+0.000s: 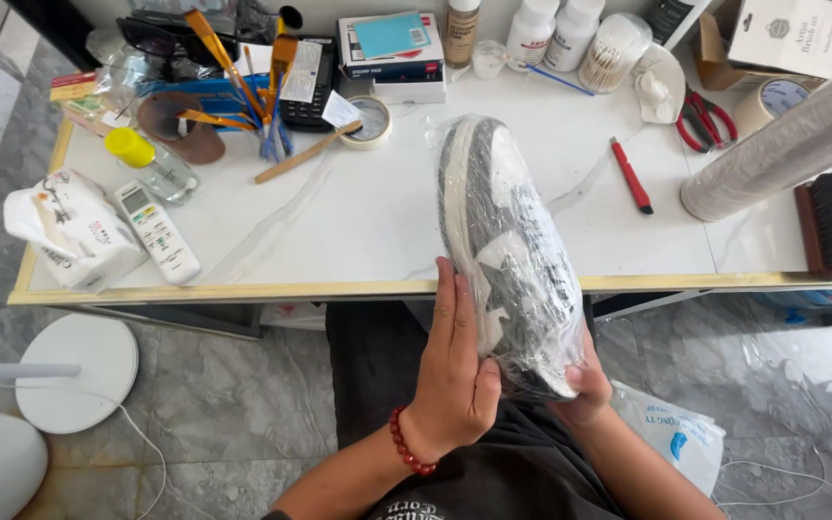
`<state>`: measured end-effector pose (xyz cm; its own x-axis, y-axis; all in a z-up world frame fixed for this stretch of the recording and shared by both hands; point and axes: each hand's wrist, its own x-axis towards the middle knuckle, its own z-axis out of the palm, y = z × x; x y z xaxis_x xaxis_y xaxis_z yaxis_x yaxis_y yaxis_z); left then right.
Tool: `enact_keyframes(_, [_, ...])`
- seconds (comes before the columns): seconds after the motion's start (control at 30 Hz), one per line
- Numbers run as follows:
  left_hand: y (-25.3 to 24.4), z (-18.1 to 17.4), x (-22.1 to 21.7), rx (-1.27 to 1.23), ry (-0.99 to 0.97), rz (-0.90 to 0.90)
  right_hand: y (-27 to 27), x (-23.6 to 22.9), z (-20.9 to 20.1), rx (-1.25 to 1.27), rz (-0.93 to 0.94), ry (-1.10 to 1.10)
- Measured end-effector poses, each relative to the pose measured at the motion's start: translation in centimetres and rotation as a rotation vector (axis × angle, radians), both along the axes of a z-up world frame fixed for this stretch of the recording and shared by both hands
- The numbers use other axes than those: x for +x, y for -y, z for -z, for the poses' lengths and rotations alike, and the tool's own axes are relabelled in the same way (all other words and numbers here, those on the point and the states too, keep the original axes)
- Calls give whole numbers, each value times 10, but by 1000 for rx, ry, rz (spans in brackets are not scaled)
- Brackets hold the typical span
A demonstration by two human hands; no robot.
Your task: The person takes a sneaker from a shelf, places it on plastic wrap film, and wraps the shoe by rolling it in the film while turning it. They use a utility knife to cut the film from the roll, then press and smooth the wrapped shoe by hand.
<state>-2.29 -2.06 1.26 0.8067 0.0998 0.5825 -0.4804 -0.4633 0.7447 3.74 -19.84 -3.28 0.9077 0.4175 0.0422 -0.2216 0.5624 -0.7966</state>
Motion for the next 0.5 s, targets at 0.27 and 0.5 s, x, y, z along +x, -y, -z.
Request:
enact_keyframes(0.27, [-2, 2, -5, -181, 51, -84, -19, 1, -5, -147, -83, 109])
enact_keyframes(0.5, [-19, -6, 2, -477, -44, 10, -39, 15, 1, -619, -67, 914])
